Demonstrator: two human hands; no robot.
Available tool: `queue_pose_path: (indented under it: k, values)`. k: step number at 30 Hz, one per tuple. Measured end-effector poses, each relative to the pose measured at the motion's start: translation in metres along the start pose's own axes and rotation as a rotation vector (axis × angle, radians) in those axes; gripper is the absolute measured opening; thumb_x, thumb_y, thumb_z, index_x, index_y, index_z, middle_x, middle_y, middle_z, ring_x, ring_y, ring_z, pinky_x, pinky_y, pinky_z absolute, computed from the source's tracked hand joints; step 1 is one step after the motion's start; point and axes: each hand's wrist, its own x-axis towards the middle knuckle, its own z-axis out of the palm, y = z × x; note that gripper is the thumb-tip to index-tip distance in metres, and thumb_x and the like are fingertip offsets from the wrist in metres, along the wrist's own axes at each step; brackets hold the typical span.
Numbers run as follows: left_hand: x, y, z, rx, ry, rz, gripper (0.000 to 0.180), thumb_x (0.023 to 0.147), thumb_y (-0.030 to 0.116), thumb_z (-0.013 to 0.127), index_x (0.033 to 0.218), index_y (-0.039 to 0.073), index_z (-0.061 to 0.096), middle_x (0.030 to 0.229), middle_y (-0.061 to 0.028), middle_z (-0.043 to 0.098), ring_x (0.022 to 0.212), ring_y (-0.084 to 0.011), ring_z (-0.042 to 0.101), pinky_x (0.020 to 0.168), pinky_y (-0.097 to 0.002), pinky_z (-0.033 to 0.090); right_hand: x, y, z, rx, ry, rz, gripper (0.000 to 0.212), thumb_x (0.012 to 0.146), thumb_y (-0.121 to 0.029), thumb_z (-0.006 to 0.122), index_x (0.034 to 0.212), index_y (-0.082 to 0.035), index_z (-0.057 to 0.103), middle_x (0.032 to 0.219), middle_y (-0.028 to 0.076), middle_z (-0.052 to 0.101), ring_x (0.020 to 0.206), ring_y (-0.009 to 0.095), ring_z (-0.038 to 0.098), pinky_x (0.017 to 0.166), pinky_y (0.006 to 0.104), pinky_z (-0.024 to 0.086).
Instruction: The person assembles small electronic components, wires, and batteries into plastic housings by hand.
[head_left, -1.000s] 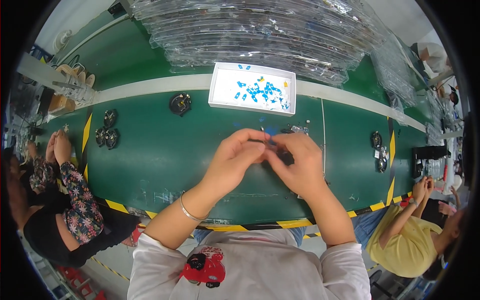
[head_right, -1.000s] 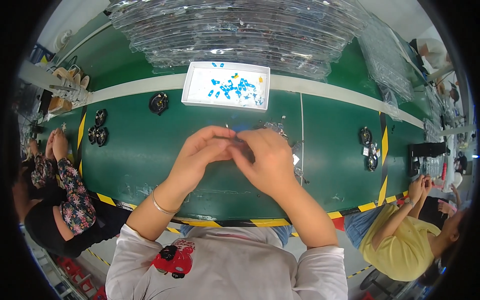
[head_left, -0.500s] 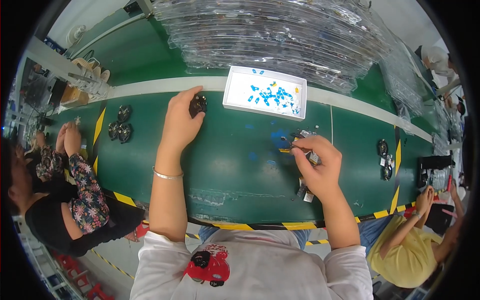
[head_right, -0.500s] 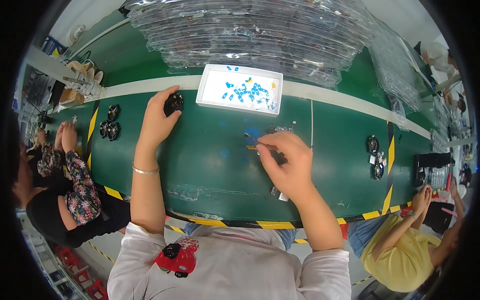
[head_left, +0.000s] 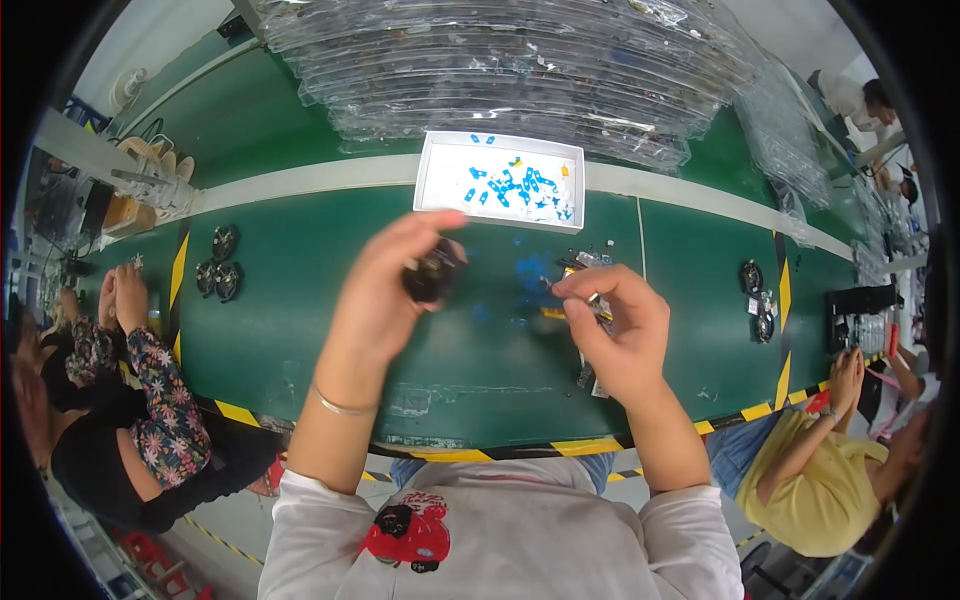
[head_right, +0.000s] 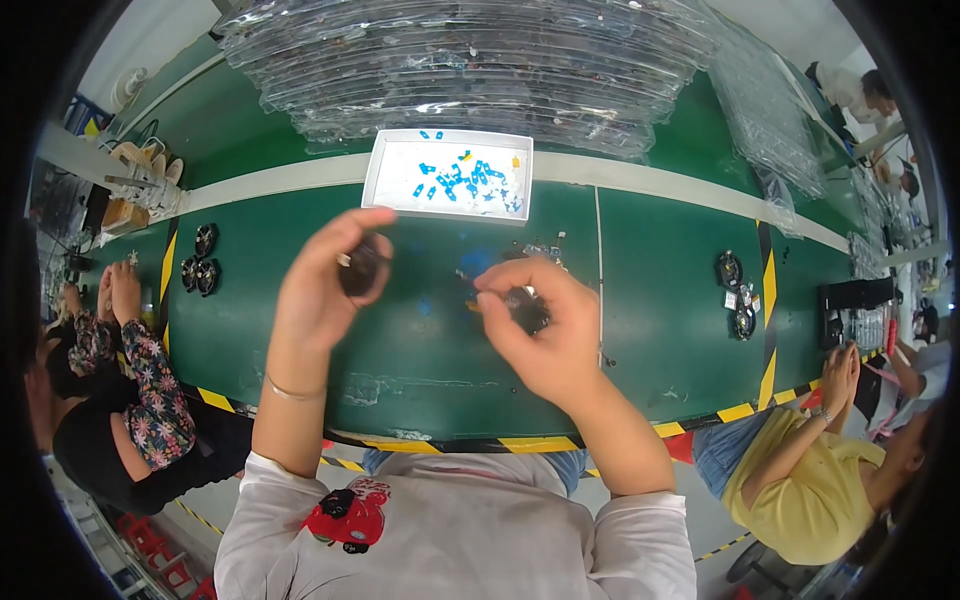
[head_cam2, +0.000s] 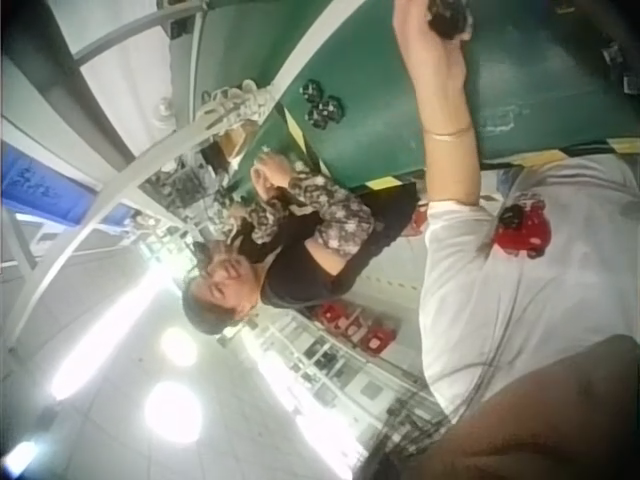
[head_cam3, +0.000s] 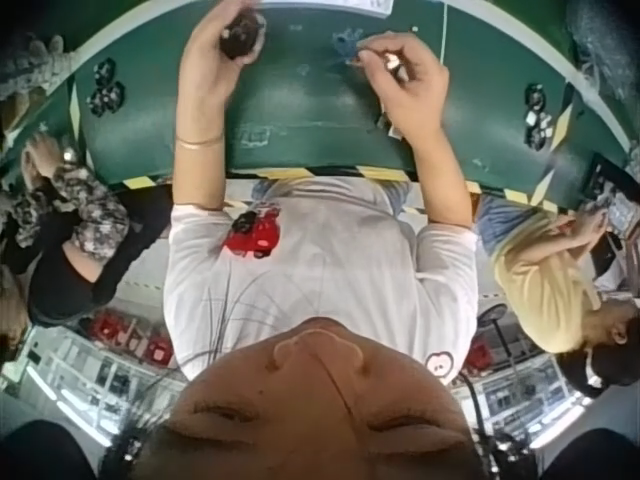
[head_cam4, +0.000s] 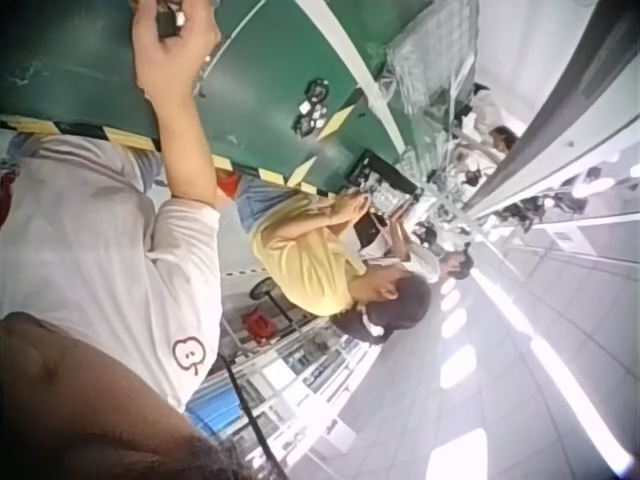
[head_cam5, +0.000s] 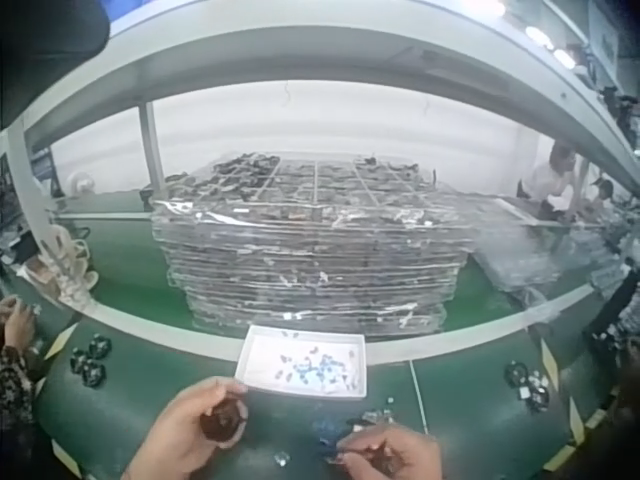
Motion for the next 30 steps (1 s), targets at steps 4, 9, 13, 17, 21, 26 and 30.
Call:
queue_pose_path:
  k: [4,9,13,17,21,26,30]
  values:
    - [-0.004,-0.023,0.025,-0.007,-0.203,-0.182,0.034,0.083,-0.002,0.054,0.117,-0.001,0.058,0.096,-0.0032,0.061,0.077,-0.0089,0.056,0.065,-0.0219,0.047,-0.008,-0.009,0.006,0.12,-0.055,-0.025,0.009,0.078,0.006,0.06,0.084,0.002,0.056,0.084,0.009,0.063,0.082,0.016,0.062,0.077,0.0276,0.049]
    - [-0.003,-0.035,0.032,0.016,-0.133,-0.129,0.033,0.085,-0.007,0.051,0.117,-0.003,0.056,0.098,-0.0077,0.062,0.088,-0.0144,0.063,0.076,-0.0292,0.054,-0.008,-0.014,0.005,0.104,-0.083,0.037,0.009,0.077,0.007,0.061,0.083,0.002,0.055,0.081,0.009,0.063,0.078,0.015,0.063,0.073,0.0251,0.05]
    - [-0.006,-0.043,0.04,0.185,-0.054,0.084,0.027,0.087,-0.007,0.051,0.113,-0.004,0.057,0.099,-0.0092,0.064,0.09,-0.0137,0.062,0.08,-0.0268,0.053,-0.006,-0.013,0.008,-0.034,-0.078,0.065,0.01,0.075,0.007,0.062,0.082,0.003,0.056,0.081,0.007,0.061,0.074,0.014,0.06,0.071,0.0241,0.048]
    - [-0.011,-0.045,0.046,0.18,-0.063,0.218,0.027,0.089,-0.007,0.048,0.116,-0.004,0.053,0.102,-0.0104,0.063,0.093,-0.0132,0.061,0.083,-0.0261,0.052,0.0,-0.008,0.011,-0.153,-0.04,-0.105,0.013,0.071,0.009,0.063,0.081,0.003,0.057,0.08,0.007,0.059,0.071,0.014,0.057,0.07,0.0249,0.047]
    - [-0.015,-0.043,0.051,0.136,-0.085,0.224,0.028,0.09,-0.007,0.046,0.118,-0.004,0.05,0.104,-0.0118,0.063,0.096,-0.0139,0.061,0.085,-0.0268,0.051,0.001,-0.008,0.013,-0.154,-0.002,-0.107,0.012,0.069,0.008,0.063,0.078,0.002,0.057,0.079,0.008,0.06,0.073,0.017,0.058,0.07,0.0262,0.047]
    - [-0.016,-0.043,0.051,0.133,-0.098,0.184,0.03,0.091,-0.008,0.045,0.12,-0.004,0.051,0.107,-0.0123,0.062,0.1,-0.0148,0.06,0.087,-0.0268,0.051,0.002,-0.012,0.015,-0.237,0.0,-0.162,0.013,0.067,0.004,0.066,0.076,0.0,0.056,0.078,0.009,0.061,0.072,0.02,0.059,0.069,0.0288,0.047]
    - [-0.017,-0.045,0.049,0.156,-0.111,0.207,0.029,0.091,-0.008,0.045,0.119,-0.005,0.052,0.107,-0.0119,0.062,0.1,-0.0146,0.06,0.087,-0.0264,0.05,0.0,-0.012,0.014,-0.254,-0.006,-0.166,0.014,0.066,0.004,0.066,0.076,0.0,0.056,0.077,0.009,0.06,0.072,0.02,0.059,0.068,0.0289,0.047]
